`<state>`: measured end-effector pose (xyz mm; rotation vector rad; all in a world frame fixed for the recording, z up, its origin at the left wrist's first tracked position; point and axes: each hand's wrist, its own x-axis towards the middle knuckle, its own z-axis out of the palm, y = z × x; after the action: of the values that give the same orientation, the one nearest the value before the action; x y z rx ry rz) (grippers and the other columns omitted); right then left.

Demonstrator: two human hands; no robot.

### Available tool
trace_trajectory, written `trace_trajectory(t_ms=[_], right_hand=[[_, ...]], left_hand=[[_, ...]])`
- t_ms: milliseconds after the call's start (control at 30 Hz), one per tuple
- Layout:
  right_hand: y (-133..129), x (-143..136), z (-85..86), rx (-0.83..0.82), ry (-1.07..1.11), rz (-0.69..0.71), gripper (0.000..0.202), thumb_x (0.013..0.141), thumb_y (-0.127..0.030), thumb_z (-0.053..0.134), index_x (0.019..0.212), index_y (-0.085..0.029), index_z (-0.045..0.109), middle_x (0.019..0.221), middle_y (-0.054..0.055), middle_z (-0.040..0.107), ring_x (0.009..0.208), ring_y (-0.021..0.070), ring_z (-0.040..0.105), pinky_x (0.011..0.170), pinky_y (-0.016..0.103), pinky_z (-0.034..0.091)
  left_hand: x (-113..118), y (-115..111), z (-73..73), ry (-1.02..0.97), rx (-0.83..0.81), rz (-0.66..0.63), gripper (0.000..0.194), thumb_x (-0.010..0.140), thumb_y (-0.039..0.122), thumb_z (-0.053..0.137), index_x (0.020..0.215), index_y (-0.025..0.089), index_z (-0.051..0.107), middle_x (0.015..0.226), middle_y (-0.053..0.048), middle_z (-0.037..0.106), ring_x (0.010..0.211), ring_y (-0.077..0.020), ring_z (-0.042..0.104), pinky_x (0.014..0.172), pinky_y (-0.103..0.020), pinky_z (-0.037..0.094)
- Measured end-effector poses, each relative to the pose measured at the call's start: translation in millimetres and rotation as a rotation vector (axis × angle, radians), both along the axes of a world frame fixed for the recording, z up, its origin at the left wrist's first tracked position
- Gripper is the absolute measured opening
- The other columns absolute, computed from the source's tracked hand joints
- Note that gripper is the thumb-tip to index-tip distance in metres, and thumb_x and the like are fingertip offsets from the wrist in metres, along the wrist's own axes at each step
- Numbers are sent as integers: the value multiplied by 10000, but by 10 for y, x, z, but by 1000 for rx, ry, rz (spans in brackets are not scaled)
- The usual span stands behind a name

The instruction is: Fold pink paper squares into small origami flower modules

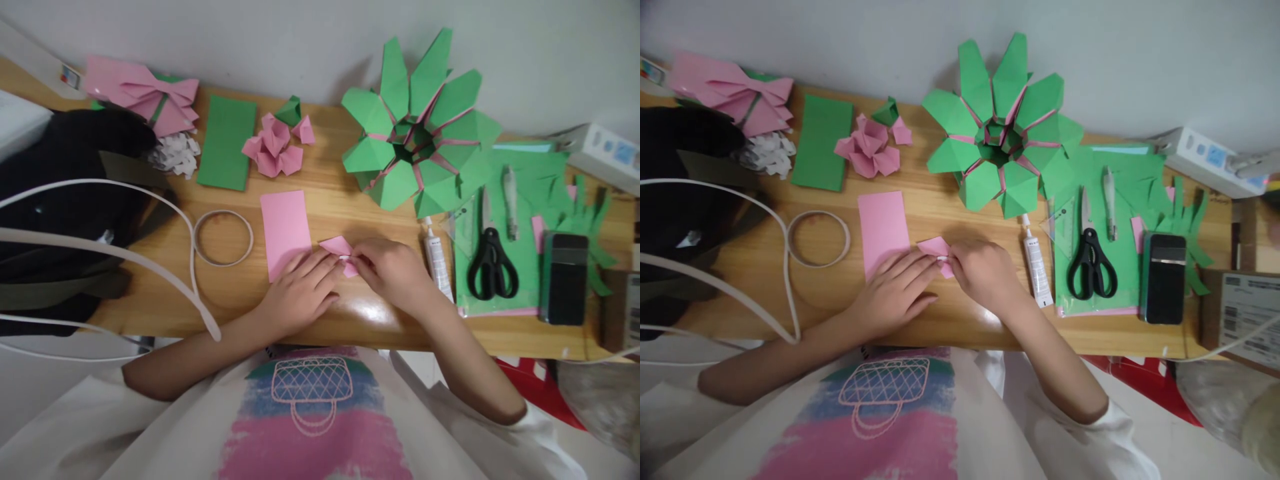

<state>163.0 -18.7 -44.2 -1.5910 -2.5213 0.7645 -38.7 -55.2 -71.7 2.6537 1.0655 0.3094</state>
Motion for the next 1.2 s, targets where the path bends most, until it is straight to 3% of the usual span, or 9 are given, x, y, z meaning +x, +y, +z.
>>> trace_trajectory(t_ms=[267, 533, 900, 1067, 1200], right_hand=[[43, -166, 155, -107, -297, -88, 239, 891, -268, 504, 801, -157, 695, 806, 103, 733, 747, 235, 655, 607, 309, 310], [142, -301, 280, -217, -442, -138, 244, 874, -279, 523, 834, -187, 745, 822, 123, 758, 772, 270, 694, 549, 309, 262], [336, -399, 333, -330, -514, -204, 236, 855, -285, 583, 964, -178, 763, 940, 144, 760, 904, 290, 700, 648, 305, 450], [365, -410, 349, -345, -532, -248, 230, 833, -254, 594, 977, -194, 764, 950, 135, 761, 918, 280, 703, 668, 302, 474], [381, -387, 353, -342, -555, -289, 251, 837, -342, 613, 967, -191, 765, 952, 149, 753, 922, 289, 699, 670, 312, 474]], left_hand=[[-4, -2, -1, 15, -33, 3, 431, 963, 340, 471, 1309, 96, 547, 1300, -151, 624, 1263, -278, 503, 1066, -434, 359], [-7, -7, -11, 6, -38, 0, 441, 962, 332, 473, 1328, 92, 529, 1321, -150, 612, 1260, -281, 508, 1062, -440, 362], [-10, 19, -6, -6, -41, -16, 433, 959, 312, 470, 1318, 78, 529, 1327, -156, 608, 1260, -279, 517, 1057, -434, 387], [-8, 22, -5, 1, -49, -21, 437, 952, 312, 484, 1310, 66, 532, 1338, -162, 600, 1263, -291, 517, 1050, -450, 402], [-15, 15, -13, -4, -30, -26, 427, 957, 309, 472, 1302, 66, 535, 1337, -181, 594, 1267, -290, 519, 1050, -447, 421]])
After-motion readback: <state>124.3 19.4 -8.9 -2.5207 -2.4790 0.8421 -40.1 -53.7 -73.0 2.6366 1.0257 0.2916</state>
